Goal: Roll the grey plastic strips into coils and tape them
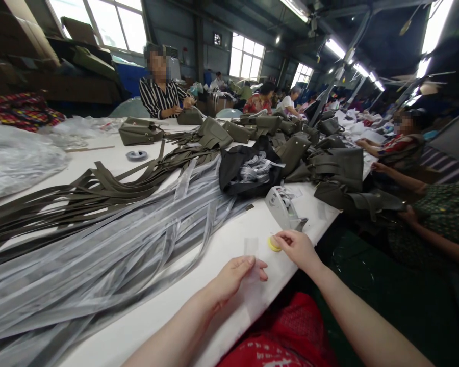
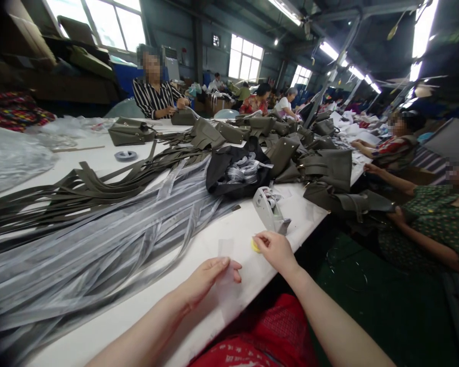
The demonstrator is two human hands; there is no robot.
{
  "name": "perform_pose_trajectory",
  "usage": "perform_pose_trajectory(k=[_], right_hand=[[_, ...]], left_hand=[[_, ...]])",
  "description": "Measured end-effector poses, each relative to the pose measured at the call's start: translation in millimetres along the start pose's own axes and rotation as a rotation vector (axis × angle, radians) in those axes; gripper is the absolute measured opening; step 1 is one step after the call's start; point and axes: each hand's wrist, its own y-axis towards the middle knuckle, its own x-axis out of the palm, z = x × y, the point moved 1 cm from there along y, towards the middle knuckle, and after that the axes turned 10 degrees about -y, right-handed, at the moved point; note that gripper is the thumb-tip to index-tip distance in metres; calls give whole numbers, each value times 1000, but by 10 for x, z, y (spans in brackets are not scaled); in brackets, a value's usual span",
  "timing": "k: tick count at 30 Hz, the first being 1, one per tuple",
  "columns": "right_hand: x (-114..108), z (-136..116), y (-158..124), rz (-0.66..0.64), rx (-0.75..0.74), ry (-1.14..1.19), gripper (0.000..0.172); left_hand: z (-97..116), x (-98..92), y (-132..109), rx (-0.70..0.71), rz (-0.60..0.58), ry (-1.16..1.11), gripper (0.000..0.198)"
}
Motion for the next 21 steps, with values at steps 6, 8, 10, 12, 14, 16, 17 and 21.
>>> perform_pose_trajectory(k=[6, 8, 10, 12, 14, 16, 17, 21], right_hand=[[222, 304, -169, -146, 24, -574, 48], [305, 293, -207, -168, 1, -653, 54], [348, 266, -203, -184, -7, -691, 57], [339, 238, -172, -195, -6, -659, 55], [290, 206, -138, -188, -6, -604, 49], [228, 159, -129, -151, -13, -573, 41], [201, 127, -136, -121, -18, -512, 38], [189, -40, -199, -191, -37, 214, 38]], left_hand=[[-78, -7, 37, -41, 40, 3, 53], [-95, 1, 38, -59, 44, -12, 52], [-109, 8, 38, -74, 44, -19, 51], [-119, 10, 38, -83, 48, -19, 51], [-126, 8, 39, -88, 52, -16, 51], [-128, 6, 39, -89, 50, -15, 53], [-126, 6, 39, -88, 44, -13, 53], [-118, 23, 34, -57, -20, 0, 53]])
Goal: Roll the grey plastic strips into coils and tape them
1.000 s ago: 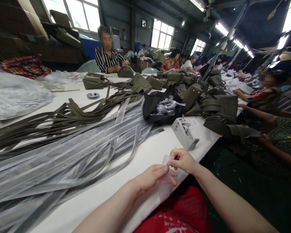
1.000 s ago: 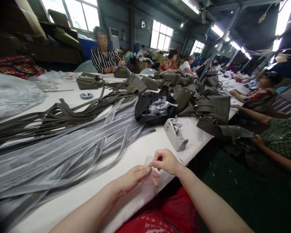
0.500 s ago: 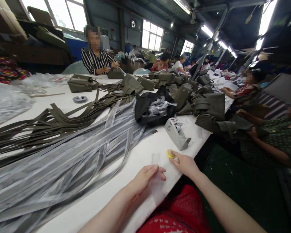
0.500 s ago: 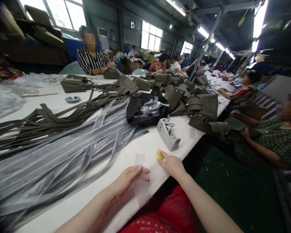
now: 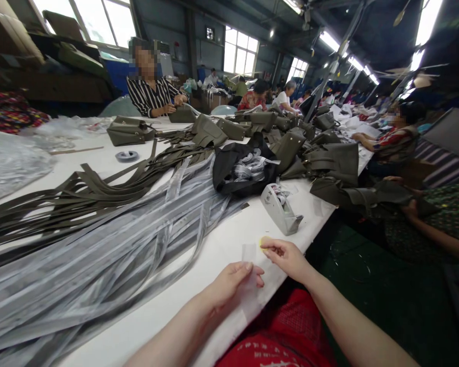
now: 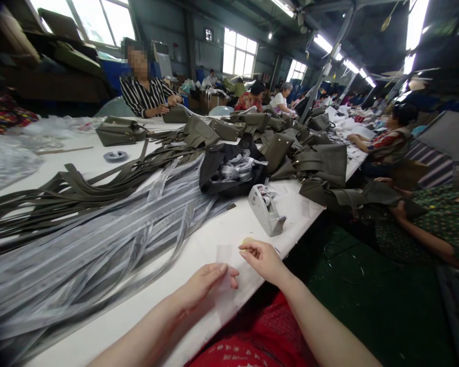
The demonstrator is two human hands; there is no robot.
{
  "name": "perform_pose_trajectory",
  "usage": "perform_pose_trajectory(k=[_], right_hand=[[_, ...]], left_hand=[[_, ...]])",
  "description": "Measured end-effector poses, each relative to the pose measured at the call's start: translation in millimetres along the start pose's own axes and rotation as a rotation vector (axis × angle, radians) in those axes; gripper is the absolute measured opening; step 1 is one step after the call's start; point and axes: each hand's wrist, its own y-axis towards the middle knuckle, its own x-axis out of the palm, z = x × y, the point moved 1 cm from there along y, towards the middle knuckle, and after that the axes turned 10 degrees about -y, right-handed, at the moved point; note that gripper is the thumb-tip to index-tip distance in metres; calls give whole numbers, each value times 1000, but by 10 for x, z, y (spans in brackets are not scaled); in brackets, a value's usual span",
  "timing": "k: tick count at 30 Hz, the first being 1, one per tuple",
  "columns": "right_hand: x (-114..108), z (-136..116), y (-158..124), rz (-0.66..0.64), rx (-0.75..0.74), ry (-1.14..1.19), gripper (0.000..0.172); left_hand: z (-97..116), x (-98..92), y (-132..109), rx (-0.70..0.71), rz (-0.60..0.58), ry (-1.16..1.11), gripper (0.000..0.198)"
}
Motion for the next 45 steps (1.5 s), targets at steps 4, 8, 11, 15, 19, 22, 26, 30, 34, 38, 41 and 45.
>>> perform_pose_trajectory(k=[4, 8, 11, 15, 19, 22, 26, 30, 34, 38, 41, 45], right_hand=[[76, -124, -2, -196, 16, 444, 36], [71, -157, 30, -250, 28, 501, 31], [37, -172, 43, -256, -22, 462, 30], [-34, -245, 56, -229, -159, 221, 26], [-102, -354, 65, -169, -304, 35, 30], [-115, -430, 62, -135, -331, 1, 36], [-83, -483, 61, -123, -312, -3, 40], [-32, -464, 79, -136, -242, 60, 39], [25, -444, 123, -206, -222, 39, 40], [66, -472, 315, -348, -174, -60, 37], [72, -633, 659, -512, -213, -186, 29], [137, -1154, 1347, -506, -381, -300, 20]], left_hand=[[-24, 34, -22, -27, -88, -38, 52], [-40, 52, -45, -65, -105, -47, 54], [-31, 53, -45, -49, -118, -7, 55], [-22, 58, -43, -29, -146, 63, 53], [-31, 73, -49, -35, -152, 107, 51], [-20, 78, -51, 10, -126, 187, 52], [29, 73, -44, 67, -133, 246, 55], [53, 43, -37, 106, -165, 231, 55], [-10, 8, -26, 116, -123, 200, 53], [-118, -79, 83, 104, -45, 158, 57], [-190, -235, 204, 81, 92, 142, 54], [-281, -429, 271, 106, 147, 143, 41]])
